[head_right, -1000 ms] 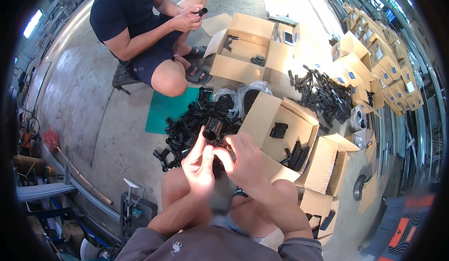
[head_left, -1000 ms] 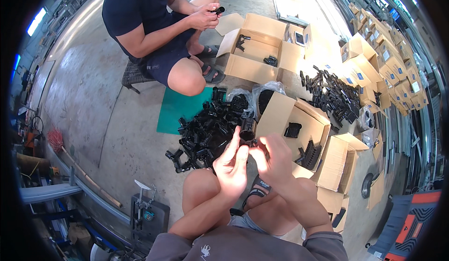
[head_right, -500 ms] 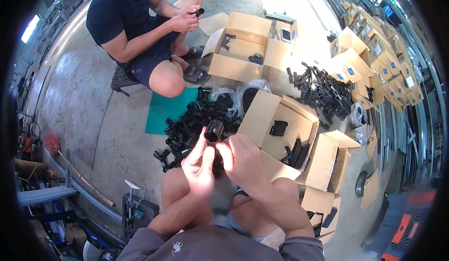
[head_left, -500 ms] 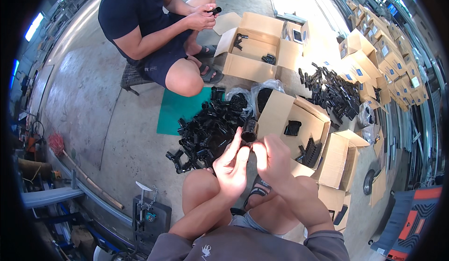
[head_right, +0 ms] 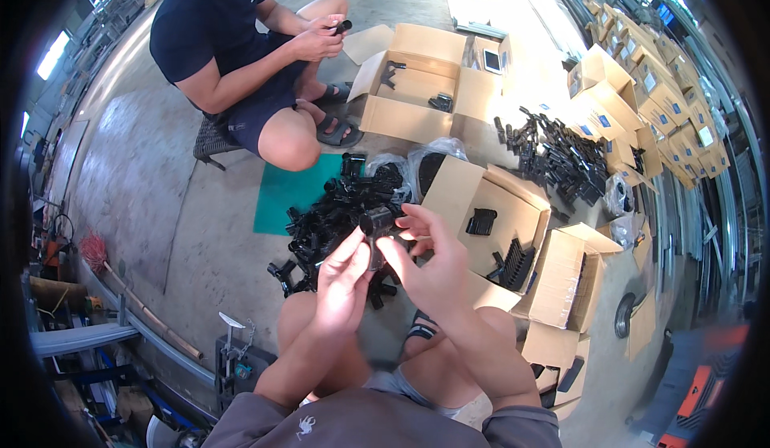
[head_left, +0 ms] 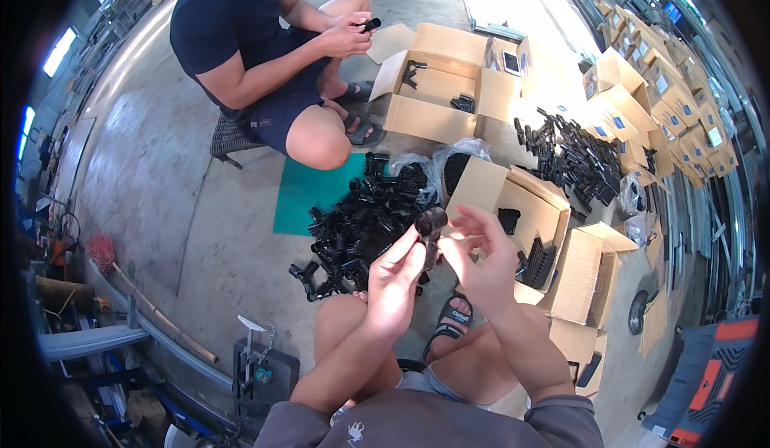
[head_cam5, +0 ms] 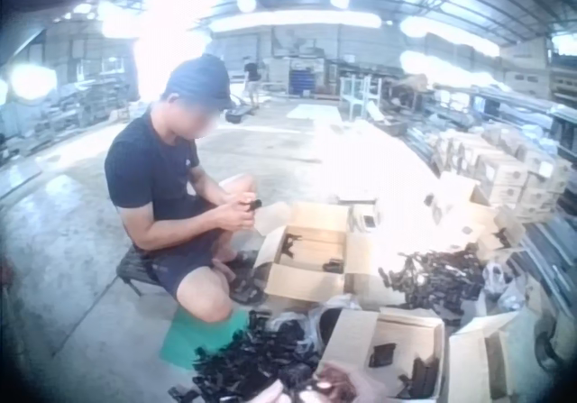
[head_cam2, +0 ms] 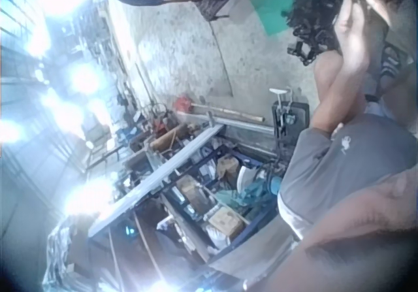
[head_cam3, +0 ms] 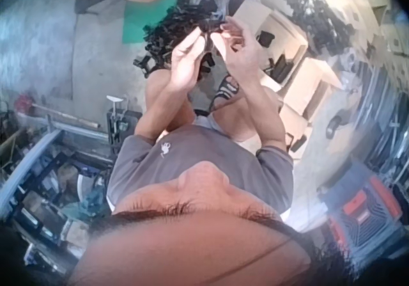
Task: The person picks up black plastic components one by one, turns them over in their hands, and places them into cardboard boxes on the floor.
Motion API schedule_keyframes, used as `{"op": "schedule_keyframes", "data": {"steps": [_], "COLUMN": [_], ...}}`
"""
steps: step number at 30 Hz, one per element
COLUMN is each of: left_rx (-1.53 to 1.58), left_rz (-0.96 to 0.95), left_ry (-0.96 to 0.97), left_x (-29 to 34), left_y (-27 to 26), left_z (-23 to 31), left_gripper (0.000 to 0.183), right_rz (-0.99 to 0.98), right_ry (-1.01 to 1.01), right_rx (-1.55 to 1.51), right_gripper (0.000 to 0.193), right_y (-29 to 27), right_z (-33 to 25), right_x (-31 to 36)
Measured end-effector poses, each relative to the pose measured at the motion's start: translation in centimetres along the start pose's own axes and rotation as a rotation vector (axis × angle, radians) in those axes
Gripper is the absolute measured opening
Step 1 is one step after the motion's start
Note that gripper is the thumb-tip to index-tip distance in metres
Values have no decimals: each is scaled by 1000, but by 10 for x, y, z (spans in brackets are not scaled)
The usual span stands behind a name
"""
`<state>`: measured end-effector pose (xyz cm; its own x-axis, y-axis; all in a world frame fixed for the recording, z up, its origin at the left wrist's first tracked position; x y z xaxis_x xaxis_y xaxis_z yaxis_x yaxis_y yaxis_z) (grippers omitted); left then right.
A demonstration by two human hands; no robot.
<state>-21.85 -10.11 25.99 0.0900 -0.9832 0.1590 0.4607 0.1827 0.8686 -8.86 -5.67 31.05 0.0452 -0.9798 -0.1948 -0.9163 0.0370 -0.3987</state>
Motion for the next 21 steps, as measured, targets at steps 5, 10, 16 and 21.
{"op": "schedule_keyframes", "data": {"steps": [5,10,16,21], "left_rx": [-241,-351,-381,-434], "left_rz": [-19,-131,-181,-237], "left_ry": [18,-233,-167,-92], "left_x": [2,-1,2,5], "left_y": [1,-4,-1,4], "left_z": [0,11,17,15], "left_gripper": [51,50,46,45], "right_rz": [-218,-349,-368,-367], "right_ry": [198,239,194,137], "right_rx": [-267,-443,-387,-316], "right_gripper": [43,42,42,40], "right_y": [2,-8,-14,-16], "right_z": [21,31,22,17], "right_x": [-2,1,2,3]}}
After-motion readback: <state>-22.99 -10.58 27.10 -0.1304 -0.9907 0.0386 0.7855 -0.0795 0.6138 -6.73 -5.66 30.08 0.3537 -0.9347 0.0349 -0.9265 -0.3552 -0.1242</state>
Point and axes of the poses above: each hand's wrist, its own x-axis away from the middle knuckle, its own y-axis out of the palm, z = x × y, the point moved 3 cm from there along -x, towards the middle knuckle, and after that the axes turned 12 degrees about x, right-handed, at the moved point
